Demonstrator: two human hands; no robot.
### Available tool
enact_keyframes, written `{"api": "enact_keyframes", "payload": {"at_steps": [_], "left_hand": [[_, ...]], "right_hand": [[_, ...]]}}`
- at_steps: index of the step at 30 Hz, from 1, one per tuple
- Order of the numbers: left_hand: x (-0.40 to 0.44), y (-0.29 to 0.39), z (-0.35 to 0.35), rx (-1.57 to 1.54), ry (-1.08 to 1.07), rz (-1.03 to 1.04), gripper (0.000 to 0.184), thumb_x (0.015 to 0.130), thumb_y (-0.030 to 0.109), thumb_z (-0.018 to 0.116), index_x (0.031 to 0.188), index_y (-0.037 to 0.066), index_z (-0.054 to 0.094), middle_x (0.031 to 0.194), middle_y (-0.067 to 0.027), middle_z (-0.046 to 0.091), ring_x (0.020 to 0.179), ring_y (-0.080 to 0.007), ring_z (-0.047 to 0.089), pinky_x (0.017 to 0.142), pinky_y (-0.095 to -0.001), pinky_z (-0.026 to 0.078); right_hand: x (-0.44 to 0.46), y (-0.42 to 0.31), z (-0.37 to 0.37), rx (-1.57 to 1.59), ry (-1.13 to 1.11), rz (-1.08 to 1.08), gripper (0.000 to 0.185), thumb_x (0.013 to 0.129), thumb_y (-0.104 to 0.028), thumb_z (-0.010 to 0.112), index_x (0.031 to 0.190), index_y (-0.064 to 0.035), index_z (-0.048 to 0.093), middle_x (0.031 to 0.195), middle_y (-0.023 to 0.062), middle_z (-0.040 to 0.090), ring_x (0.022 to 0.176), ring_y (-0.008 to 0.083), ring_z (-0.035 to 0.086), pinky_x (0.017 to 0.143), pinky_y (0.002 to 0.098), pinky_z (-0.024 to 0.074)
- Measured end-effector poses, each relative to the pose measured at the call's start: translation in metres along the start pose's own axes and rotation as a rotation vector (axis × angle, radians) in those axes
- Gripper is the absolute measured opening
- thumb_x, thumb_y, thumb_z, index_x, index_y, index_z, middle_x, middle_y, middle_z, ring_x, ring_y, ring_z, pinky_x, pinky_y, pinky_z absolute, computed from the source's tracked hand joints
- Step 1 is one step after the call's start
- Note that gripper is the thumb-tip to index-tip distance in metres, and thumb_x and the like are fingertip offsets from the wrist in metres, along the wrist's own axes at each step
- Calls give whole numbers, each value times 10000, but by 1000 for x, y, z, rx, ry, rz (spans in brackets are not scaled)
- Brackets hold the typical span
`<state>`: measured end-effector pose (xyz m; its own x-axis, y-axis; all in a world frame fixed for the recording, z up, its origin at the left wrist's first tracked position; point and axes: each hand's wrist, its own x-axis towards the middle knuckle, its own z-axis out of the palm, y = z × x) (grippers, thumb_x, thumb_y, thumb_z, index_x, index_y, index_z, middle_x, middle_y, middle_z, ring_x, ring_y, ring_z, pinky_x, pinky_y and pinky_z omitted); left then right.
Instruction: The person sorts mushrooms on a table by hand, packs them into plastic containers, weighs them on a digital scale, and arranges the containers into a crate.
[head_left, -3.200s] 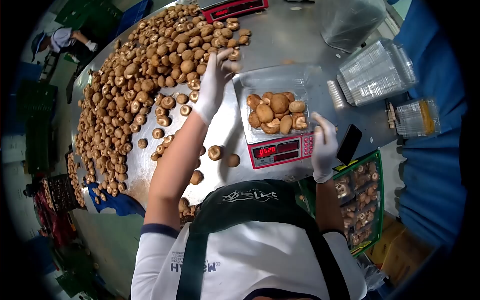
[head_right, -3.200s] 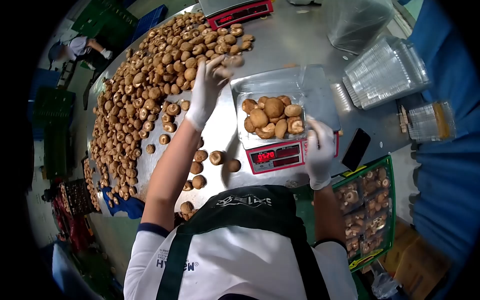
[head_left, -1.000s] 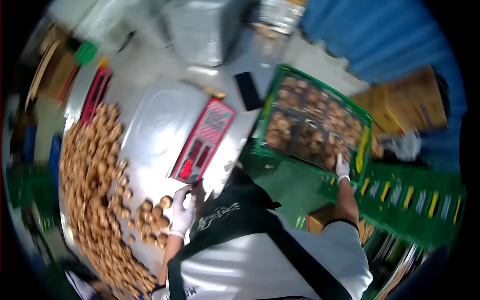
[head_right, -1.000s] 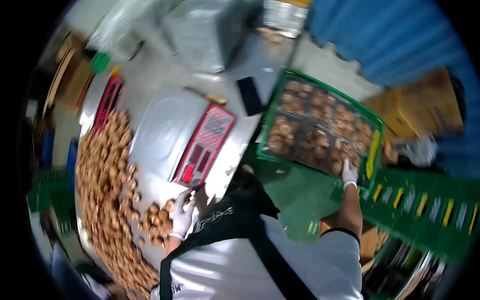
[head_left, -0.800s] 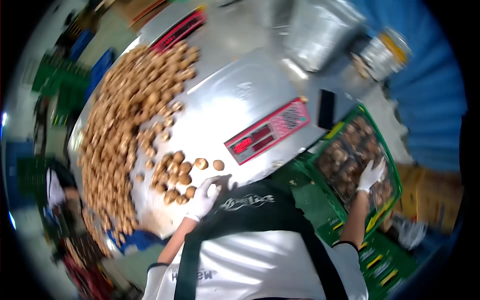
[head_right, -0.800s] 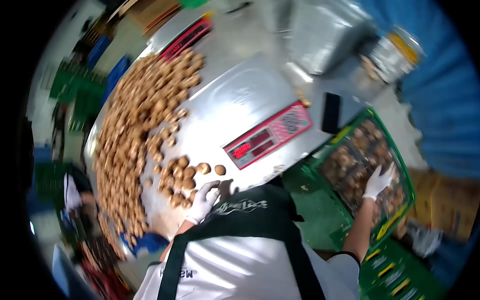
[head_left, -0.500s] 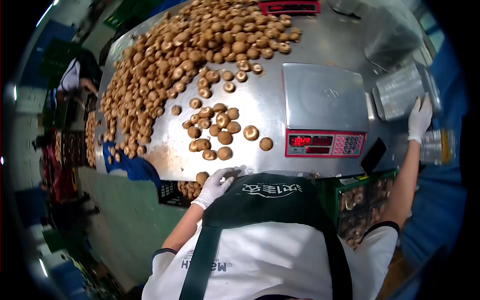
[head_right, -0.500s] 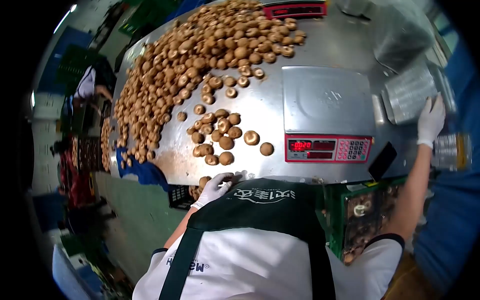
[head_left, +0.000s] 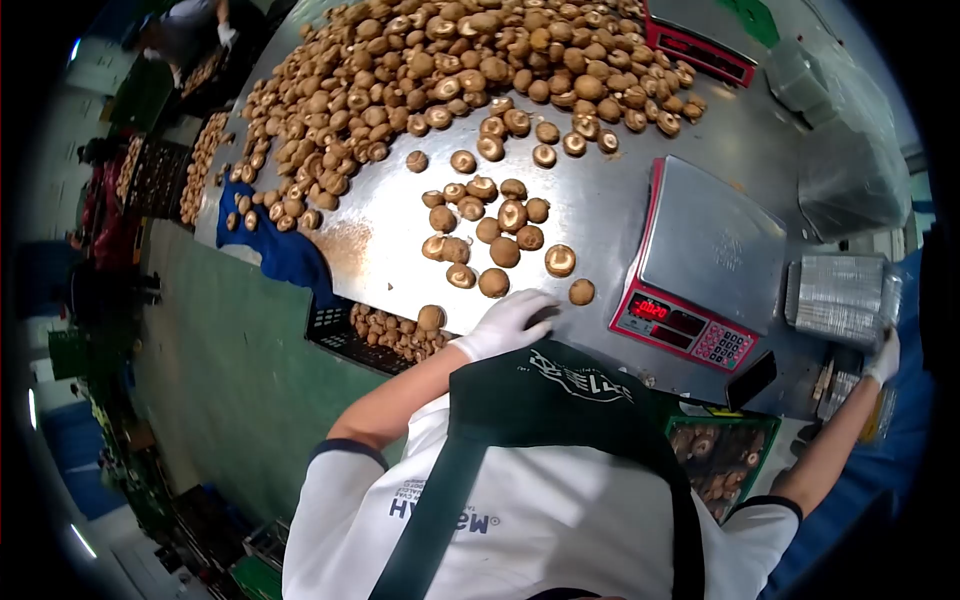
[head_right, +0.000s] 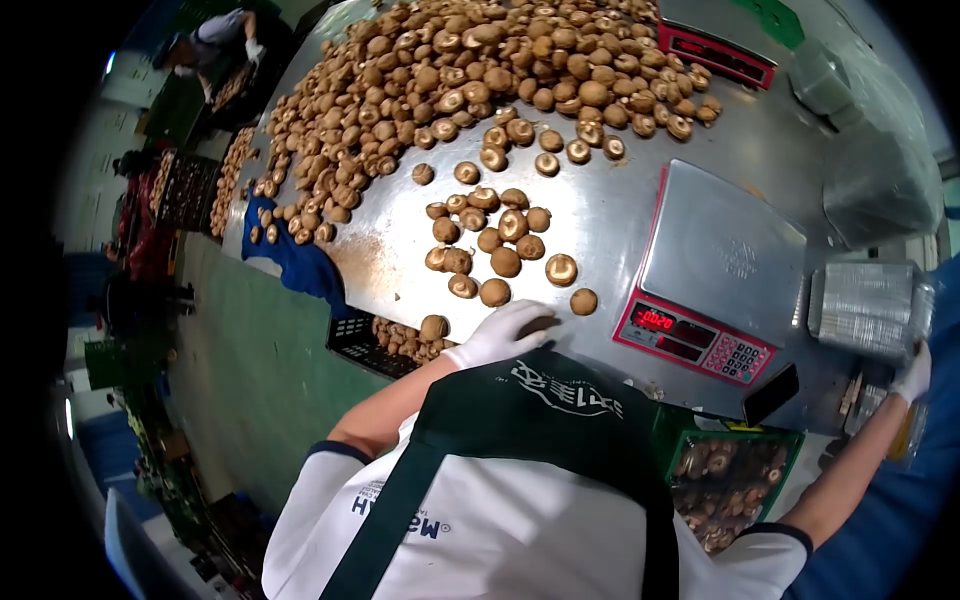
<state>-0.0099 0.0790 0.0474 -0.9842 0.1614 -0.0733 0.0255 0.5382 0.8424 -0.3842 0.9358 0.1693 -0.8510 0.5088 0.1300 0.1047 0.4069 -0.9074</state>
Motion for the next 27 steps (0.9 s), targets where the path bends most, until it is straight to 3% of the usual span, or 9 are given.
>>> {"api": "enact_keyframes", "payload": {"at_steps": [1,4,8,11,17,21,24,25,27], "left_hand": [[12,2,5,84,34,88,390,863,195,649,1228,73,591,1203,-152,595,1136,-326,566,979,-399,452],[45,11,17,293,22,261,444,828,213,681,1252,125,583,1310,-114,530,1245,-307,480,1040,-409,385],[71,-25,61,503,-63,322,379,814,174,649,1188,133,610,1288,-94,528,1239,-304,465,1054,-418,362],[72,-37,60,461,-94,349,338,805,139,627,1143,123,622,1238,-91,548,1185,-299,498,1033,-419,388],[42,-27,28,265,27,378,389,821,150,654,1205,125,602,1249,-101,559,1194,-289,517,1036,-407,402],[-4,-26,-21,336,163,254,390,848,172,654,1227,114,581,1291,-101,550,1250,-299,489,1065,-487,352],[-62,-41,-47,401,332,-82,739,709,280,793,1362,112,493,1369,-195,455,1323,-396,400,1128,-523,268],[-84,-49,-46,496,407,-200,917,656,379,838,1413,71,423,1422,-239,397,1354,-435,350,1139,-536,250],[-116,-69,-36,485,501,-374,1086,613,456,861,1462,34,333,1469,-284,329,1385,-458,294,1144,-554,231]], "right_hand": [[-81,-71,37,-301,306,-195,318,983,-274,559,1156,-54,711,1106,65,719,987,158,654,896,282,492],[-214,-169,104,-355,394,-596,308,1002,-270,554,1135,-39,708,1086,63,728,944,166,668,852,292,511],[-347,-145,186,-580,75,-1098,167,958,-105,621,1080,-26,704,1138,91,685,1144,246,606,1060,386,416],[-427,-130,228,-645,-486,-941,122,883,-52,648,993,-16,684,1017,119,682,1058,287,618,1092,482,363],[-493,-172,265,-375,-473,-871,380,801,2,659,1179,0,623,1214,145,639,1184,329,564,1102,439,359],[-562,-181,329,-157,-931,-626,572,760,9,681,1314,5,540,1309,184,576,1236,348,528,1073,406,393],[-598,-124,393,-270,-1050,-606,905,741,-154,772,1471,50,278,1477,282,337,1386,399,333,1158,439,275],[-608,-116,410,-285,-1061,-402,1001,705,-191,809,1488,43,232,1487,294,298,1393,411,312,1161,444,270],[-620,-120,441,-359,-1017,-496,1058,683,-210,832,1499,34,204,1484,274,308,1387,407,323,1150,427,294]]}}
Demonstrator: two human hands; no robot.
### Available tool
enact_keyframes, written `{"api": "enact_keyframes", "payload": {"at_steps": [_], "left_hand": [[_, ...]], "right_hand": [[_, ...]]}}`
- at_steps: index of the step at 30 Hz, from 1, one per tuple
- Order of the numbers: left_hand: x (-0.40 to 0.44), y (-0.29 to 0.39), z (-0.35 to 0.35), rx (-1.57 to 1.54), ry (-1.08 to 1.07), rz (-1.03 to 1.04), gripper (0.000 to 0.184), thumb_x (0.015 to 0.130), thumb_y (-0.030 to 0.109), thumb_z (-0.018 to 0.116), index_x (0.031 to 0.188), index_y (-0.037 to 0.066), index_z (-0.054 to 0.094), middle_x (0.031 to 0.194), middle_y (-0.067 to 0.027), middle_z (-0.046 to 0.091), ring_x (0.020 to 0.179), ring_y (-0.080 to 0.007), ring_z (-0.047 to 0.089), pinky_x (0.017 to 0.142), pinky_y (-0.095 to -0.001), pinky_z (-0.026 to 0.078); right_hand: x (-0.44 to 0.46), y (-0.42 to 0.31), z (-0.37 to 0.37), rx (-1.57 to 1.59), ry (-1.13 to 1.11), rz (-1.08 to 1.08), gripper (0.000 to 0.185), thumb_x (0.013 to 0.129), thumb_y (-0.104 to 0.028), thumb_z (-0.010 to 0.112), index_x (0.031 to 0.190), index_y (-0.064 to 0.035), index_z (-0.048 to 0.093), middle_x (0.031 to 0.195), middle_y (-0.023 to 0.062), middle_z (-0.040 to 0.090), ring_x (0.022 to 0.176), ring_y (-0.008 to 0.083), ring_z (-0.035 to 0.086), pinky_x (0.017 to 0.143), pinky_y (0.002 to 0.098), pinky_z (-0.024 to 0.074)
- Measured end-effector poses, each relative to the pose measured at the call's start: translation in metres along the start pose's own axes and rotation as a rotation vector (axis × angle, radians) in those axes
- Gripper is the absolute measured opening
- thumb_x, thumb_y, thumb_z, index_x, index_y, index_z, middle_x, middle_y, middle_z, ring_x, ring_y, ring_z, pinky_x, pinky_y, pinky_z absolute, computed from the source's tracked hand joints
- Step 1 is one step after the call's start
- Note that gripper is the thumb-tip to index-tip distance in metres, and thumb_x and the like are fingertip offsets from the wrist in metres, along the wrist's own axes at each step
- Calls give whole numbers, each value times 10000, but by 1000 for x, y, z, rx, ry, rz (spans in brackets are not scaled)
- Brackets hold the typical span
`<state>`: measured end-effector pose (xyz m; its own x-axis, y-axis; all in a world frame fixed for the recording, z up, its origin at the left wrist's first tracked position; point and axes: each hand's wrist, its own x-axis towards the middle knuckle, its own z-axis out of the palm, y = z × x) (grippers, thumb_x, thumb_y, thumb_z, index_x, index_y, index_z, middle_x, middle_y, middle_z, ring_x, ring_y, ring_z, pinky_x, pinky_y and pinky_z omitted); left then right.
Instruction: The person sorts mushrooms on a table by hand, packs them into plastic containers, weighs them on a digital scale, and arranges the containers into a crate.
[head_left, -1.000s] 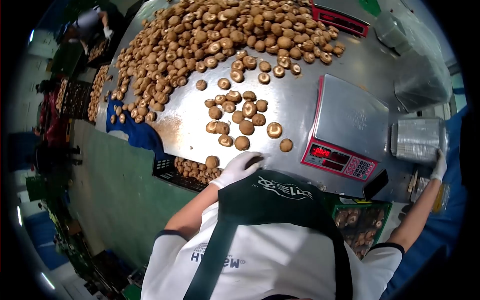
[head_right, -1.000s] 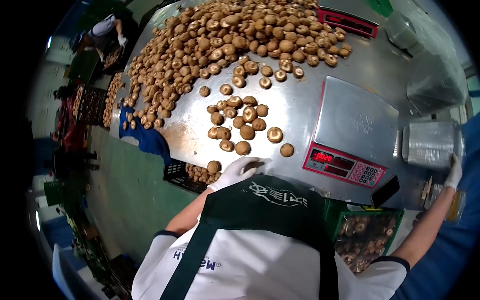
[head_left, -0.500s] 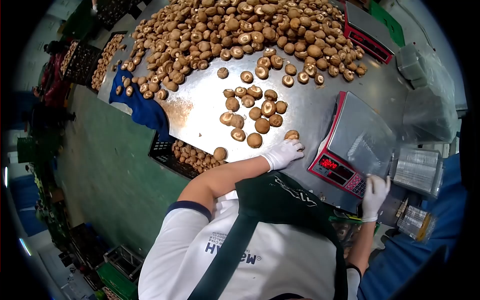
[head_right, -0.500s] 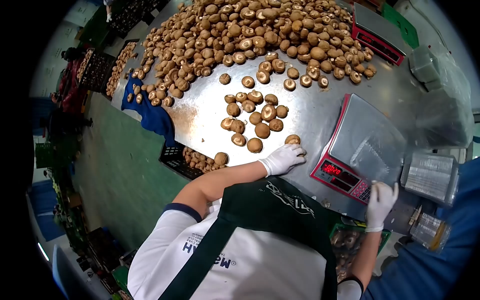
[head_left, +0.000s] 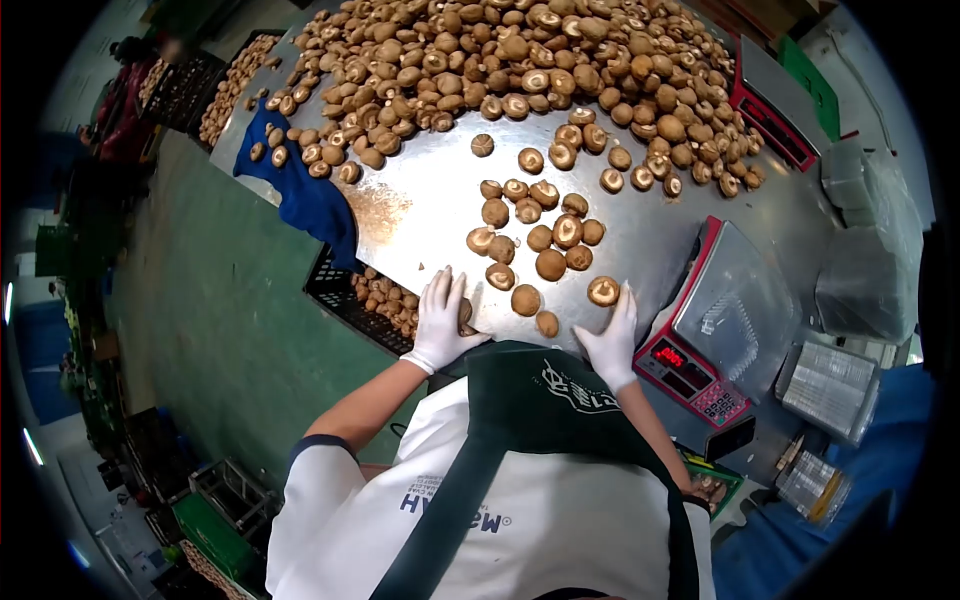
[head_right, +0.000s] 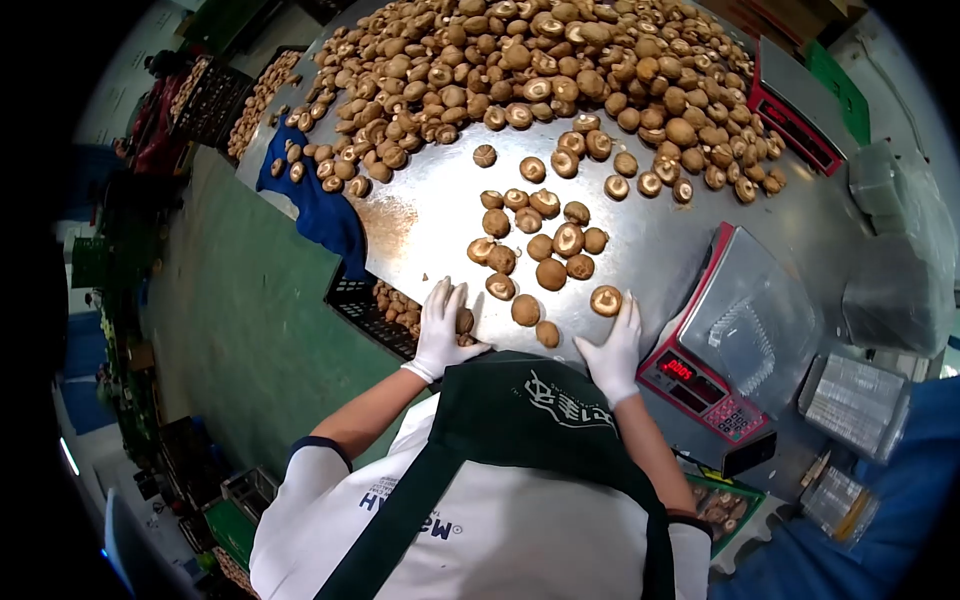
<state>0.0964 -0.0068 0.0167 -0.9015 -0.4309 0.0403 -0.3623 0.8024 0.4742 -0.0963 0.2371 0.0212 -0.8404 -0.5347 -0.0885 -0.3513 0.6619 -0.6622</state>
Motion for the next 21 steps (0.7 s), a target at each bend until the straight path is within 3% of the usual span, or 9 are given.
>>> {"api": "enact_keyframes", "payload": {"at_steps": [1,6,11,14,15,16,18,19,21], "left_hand": [[-5,-7,4,36,-25,-25,1187,590,501,867,1485,5,265,1495,-312,273,1406,-455,261,1147,-558,223],[44,9,26,-225,63,-30,1190,620,460,870,1511,28,212,1507,-311,230,1384,-483,264,1148,-545,234],[135,10,26,-191,181,-163,1205,635,473,857,1527,31,179,1552,-300,149,1426,-462,189,1165,-537,190],[179,-4,16,18,-106,-176,1213,620,500,863,1534,58,198,1538,-237,269,1414,-426,249,1153,-487,249],[183,-6,17,45,-70,-83,1128,634,497,850,1524,107,277,1511,-208,335,1382,-417,309,1139,-479,274],[189,-8,18,-3,-119,-3,1101,632,487,851,1514,119,305,1501,-207,345,1374,-414,322,1139,-481,275],[196,-14,16,-98,-219,155,1048,630,468,854,1495,144,360,1482,-204,366,1356,-408,349,1139,-486,276],[195,-14,14,-162,-212,177,961,629,423,859,1451,161,435,1444,-199,398,1324,-398,388,1118,-479,321],[185,-18,15,-254,-235,173,923,635,393,859,1429,152,456,1410,-197,422,1303,-391,409,1100,-468,352]], "right_hand": [[13,-6,6,12,5,15,1069,680,-217,837,1502,30,200,1482,268,313,1376,405,338,1139,422,312],[66,-12,21,110,-50,-39,1146,655,-218,872,1528,-14,158,1460,234,329,1320,389,422,1080,403,401],[134,-25,5,-29,-219,10,1153,655,-331,876,1534,-57,183,1477,188,349,1327,355,434,1073,398,417],[172,-45,-4,-201,-400,-106,1206,637,-321,883,1553,-69,141,1476,198,368,1316,371,444,1059,406,425],[181,-51,-3,-152,-474,-99,1214,627,-303,881,1558,-81,135,1459,213,389,1291,385,467,1057,404,423],[184,-58,-4,-109,-469,-121,1201,624,-295,872,1561,-102,146,1446,224,397,1265,395,488,1054,407,422],[192,-75,-10,-192,-704,-124,1188,621,-259,879,1548,-56,163,1456,236,370,1323,409,428,1097,393,380],[191,-61,7,-169,-628,-363,1170,623,-301,864,1555,-118,181,1389,212,438,1255,395,487,1054,413,417],[188,-56,25,-85,-710,-347,1166,628,-273,869,1554,-107,182,1399,211,435,1278,391,468,1077,397,399]]}}
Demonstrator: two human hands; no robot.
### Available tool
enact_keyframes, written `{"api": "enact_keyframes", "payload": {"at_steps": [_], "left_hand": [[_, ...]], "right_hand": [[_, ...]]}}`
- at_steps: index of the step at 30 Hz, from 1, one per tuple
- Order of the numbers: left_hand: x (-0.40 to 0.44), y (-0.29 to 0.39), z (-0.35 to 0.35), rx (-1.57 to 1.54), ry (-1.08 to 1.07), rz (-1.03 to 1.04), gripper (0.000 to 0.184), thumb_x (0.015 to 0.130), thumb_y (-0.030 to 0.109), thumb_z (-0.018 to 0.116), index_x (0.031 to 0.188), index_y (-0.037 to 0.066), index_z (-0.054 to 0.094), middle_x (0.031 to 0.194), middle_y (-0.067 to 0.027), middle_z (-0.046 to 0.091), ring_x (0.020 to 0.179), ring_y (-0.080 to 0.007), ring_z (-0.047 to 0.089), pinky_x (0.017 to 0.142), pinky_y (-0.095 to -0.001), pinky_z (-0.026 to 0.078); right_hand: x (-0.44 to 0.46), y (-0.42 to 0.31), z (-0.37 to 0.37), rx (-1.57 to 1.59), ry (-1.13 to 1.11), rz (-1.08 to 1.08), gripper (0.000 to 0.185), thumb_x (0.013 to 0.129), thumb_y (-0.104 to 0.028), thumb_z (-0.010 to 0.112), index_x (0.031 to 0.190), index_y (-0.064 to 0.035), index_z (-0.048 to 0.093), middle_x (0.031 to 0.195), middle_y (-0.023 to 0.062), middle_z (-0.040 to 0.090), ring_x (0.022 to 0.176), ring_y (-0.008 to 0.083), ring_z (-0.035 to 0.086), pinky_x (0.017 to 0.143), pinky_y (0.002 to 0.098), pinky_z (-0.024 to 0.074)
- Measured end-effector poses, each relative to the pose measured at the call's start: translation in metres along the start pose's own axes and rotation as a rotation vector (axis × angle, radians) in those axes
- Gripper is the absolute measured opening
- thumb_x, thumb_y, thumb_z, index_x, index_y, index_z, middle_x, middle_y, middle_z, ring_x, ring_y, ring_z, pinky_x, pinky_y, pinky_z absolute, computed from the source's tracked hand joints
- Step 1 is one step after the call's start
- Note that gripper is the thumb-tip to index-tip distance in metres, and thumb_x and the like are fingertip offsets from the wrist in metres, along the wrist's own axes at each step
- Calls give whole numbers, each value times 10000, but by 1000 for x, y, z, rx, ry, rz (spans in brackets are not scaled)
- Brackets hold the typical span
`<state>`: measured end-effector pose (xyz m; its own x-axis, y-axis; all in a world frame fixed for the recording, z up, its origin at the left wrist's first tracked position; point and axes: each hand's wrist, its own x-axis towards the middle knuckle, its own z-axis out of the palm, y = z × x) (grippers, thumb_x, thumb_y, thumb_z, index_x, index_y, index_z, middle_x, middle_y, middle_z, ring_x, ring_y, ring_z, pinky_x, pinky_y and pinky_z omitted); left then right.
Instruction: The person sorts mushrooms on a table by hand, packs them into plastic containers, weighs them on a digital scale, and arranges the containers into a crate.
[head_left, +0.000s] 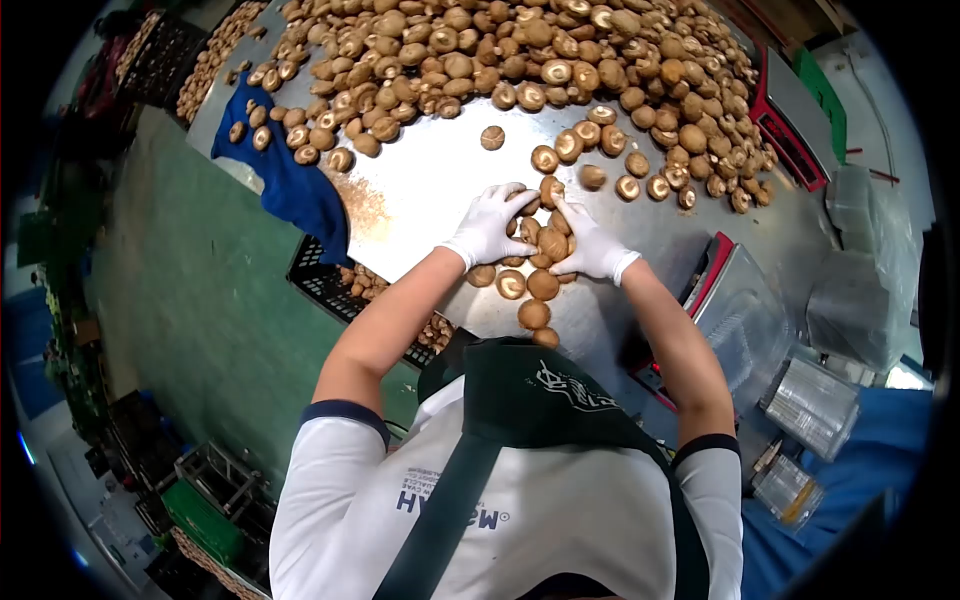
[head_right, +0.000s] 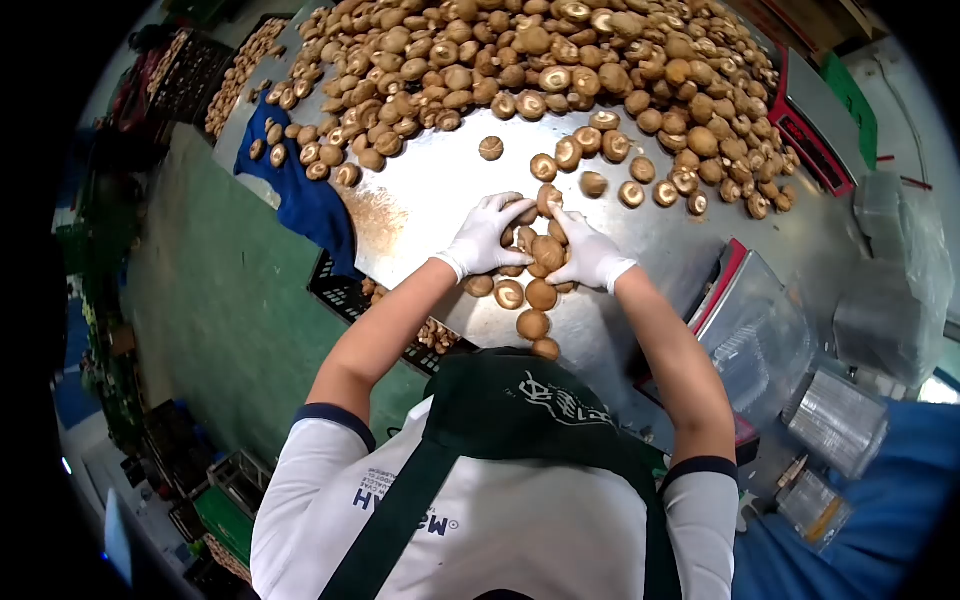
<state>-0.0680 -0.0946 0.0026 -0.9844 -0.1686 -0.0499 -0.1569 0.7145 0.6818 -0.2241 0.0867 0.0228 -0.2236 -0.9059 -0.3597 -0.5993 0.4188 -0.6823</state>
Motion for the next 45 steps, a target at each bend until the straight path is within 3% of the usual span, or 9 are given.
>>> {"api": "enact_keyframes", "payload": {"at_steps": [13,17,19,25,27,35,39,43,45], "left_hand": [[-259,-12,21,-79,721,-603,866,740,248,786,1461,41,355,1488,-256,294,1367,-400,340,1147,-443,297],[-299,-26,89,-589,819,-1061,896,869,245,729,1524,3,168,1441,-229,353,1349,-314,375,1124,-379,329],[-288,-8,91,-1143,776,-994,973,861,227,750,1539,12,86,1414,-220,411,1302,-299,438,1092,-357,370],[-234,23,78,-1107,557,-787,1166,799,208,810,1551,83,-72,1401,-222,431,1236,-252,481,999,-372,451],[-219,20,82,-1247,687,-787,1158,797,190,806,1552,96,-68,1406,-217,414,1250,-280,469,1012,-371,446],[-237,5,32,-1366,891,-1136,736,930,363,605,1524,225,193,1381,-105,463,1088,-248,553,853,-357,477],[-262,-27,28,-1016,964,-1556,753,916,303,626,1532,178,210,1450,-141,399,1263,-293,432,974,-476,415],[-229,-35,20,-14,954,-774,657,889,91,638,1449,-55,327,1485,-215,318,1362,-343,320,1149,-413,251],[-170,-16,-3,-105,895,-536,678,882,70,628,1462,-48,298,1491,-224,301,1397,-357,280,1181,-430,196]], "right_hand": [[15,-165,93,163,-210,-379,946,716,-170,809,1512,-98,303,1460,214,400,1342,366,423,1117,384,368],[-40,-114,62,6,158,-153,784,748,-148,778,1430,-32,407,1331,217,507,1248,366,504,1009,390,462],[-79,-82,52,3,12,200,901,702,-194,822,1461,-53,358,1254,217,502,1164,384,550,978,411,478],[-94,-74,106,151,60,363,957,692,-270,853,1461,-49,327,1244,233,477,1114,412,549,958,430,470],[-60,-51,147,43,183,-78,872,714,-238,825,1419,-15,364,1198,227,520,1057,400,546,914,453,476],[4,-154,156,270,-135,-283,843,800,-276,713,1490,-8,309,1460,293,395,1328,390,438,1094,411,379],[-4,-114,107,620,58,6,688,876,-196,645,1472,4,366,1296,188,553,966,218,627,905,330,503],[-6,-23,37,538,712,378,634,863,-98,601,1457,-37,389,1184,158,525,939,189,563,909,319,477],[-7,3,-1,380,942,425,625,873,-130,633,1443,-35,395,1293,180,461,1051,272,562,941,363,471]]}}
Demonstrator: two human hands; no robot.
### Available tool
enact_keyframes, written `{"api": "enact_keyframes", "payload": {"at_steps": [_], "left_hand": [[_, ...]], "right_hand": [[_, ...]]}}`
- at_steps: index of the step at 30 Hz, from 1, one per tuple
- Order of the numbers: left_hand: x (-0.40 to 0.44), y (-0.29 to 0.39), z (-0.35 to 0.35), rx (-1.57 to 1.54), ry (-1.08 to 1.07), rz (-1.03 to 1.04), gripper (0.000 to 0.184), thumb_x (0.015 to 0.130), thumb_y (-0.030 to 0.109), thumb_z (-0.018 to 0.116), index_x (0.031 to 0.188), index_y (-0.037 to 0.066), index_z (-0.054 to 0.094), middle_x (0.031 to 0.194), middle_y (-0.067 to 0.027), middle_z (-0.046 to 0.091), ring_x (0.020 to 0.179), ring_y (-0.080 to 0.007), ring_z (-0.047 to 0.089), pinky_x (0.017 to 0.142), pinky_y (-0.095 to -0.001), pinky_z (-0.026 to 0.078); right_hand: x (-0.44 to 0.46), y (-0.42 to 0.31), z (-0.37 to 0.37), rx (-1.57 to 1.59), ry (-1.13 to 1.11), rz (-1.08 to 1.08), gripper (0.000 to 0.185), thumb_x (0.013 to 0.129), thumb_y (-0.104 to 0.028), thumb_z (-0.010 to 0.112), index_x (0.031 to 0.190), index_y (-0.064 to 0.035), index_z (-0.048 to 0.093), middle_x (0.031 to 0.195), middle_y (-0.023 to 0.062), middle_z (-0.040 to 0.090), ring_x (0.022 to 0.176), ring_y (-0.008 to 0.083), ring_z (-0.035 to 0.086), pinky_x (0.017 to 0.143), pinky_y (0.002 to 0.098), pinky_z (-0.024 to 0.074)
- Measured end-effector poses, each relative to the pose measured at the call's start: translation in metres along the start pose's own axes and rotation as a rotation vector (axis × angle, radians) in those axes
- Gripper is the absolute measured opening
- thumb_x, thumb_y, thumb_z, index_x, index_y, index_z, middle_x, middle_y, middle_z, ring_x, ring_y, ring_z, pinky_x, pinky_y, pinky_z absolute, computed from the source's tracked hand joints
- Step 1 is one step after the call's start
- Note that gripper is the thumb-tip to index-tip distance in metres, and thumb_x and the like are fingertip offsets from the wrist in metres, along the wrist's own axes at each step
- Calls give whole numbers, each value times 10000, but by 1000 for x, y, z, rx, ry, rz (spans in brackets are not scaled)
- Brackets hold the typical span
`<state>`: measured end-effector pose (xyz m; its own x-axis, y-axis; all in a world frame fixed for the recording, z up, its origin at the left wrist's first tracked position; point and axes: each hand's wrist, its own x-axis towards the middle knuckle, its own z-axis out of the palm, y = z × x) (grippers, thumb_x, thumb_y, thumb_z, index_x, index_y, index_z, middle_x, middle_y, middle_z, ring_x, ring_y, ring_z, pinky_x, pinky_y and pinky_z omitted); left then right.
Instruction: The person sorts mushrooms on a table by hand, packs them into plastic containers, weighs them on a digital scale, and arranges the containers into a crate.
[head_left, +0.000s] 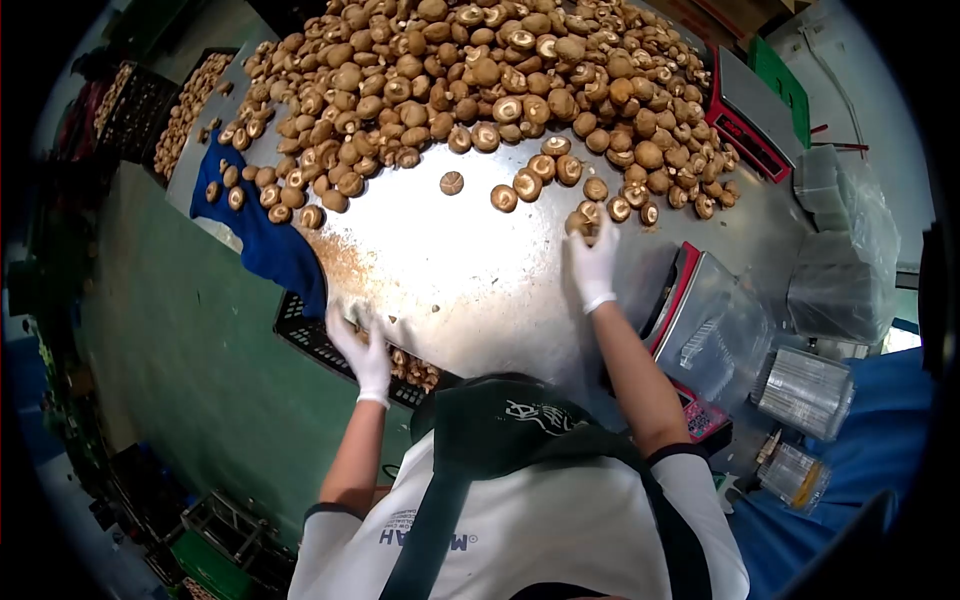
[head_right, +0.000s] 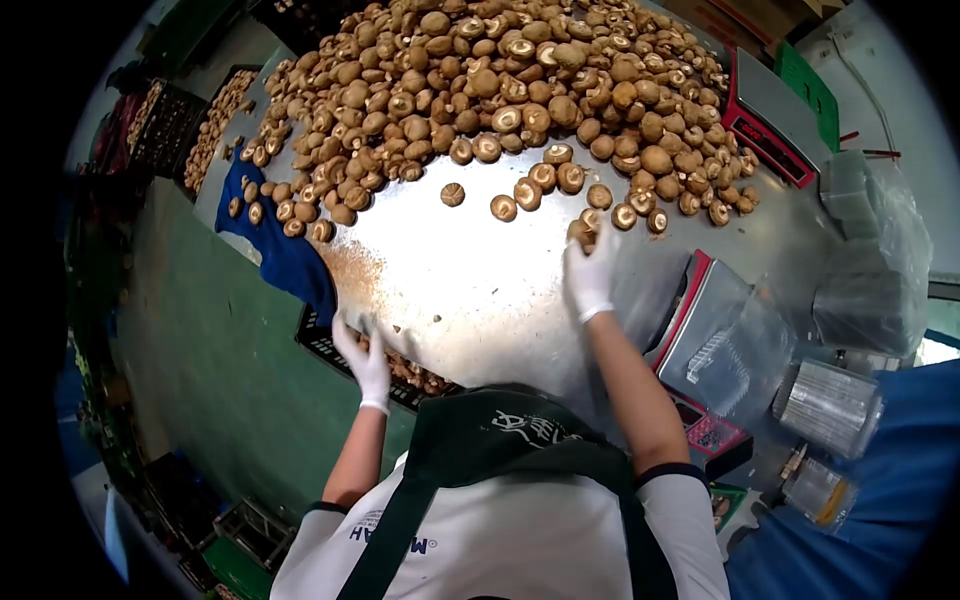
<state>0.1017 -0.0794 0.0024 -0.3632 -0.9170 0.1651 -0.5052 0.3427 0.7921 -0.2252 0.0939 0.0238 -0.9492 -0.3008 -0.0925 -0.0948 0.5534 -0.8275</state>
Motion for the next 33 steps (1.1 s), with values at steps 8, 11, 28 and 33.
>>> {"api": "enact_keyframes", "payload": {"at_steps": [8,11,28,33], "left_hand": [[116,99,198,224,-442,489,1038,686,428,816,1477,9,292,1455,-236,359,1386,-461,235,1154,-515,221],[136,143,229,372,-554,501,878,682,461,797,1420,135,452,1438,-191,389,1355,-491,255,1128,-537,236],[69,81,118,-3,-675,499,524,772,228,745,1255,107,583,1316,-171,506,1243,-377,469,1052,-474,386],[149,58,114,-6,-659,428,555,779,217,716,1280,39,556,1322,-200,488,1224,-377,477,1072,-464,380]], "right_hand": [[86,17,19,-101,-83,-250,801,832,-233,702,1517,-108,305,1445,250,369,1317,404,397,1101,422,342],[123,-5,39,-362,-112,-242,750,839,-345,704,1489,-160,380,1512,268,298,1361,438,336,1129,450,304],[39,-58,37,-251,-605,-620,385,836,-270,701,1171,-82,680,1298,167,577,1218,343,504,1036,433,407],[145,-113,21,-85,-320,-742,352,865,-160,647,1194,-34,644,1270,186,602,1211,336,539,1067,413,406]]}}
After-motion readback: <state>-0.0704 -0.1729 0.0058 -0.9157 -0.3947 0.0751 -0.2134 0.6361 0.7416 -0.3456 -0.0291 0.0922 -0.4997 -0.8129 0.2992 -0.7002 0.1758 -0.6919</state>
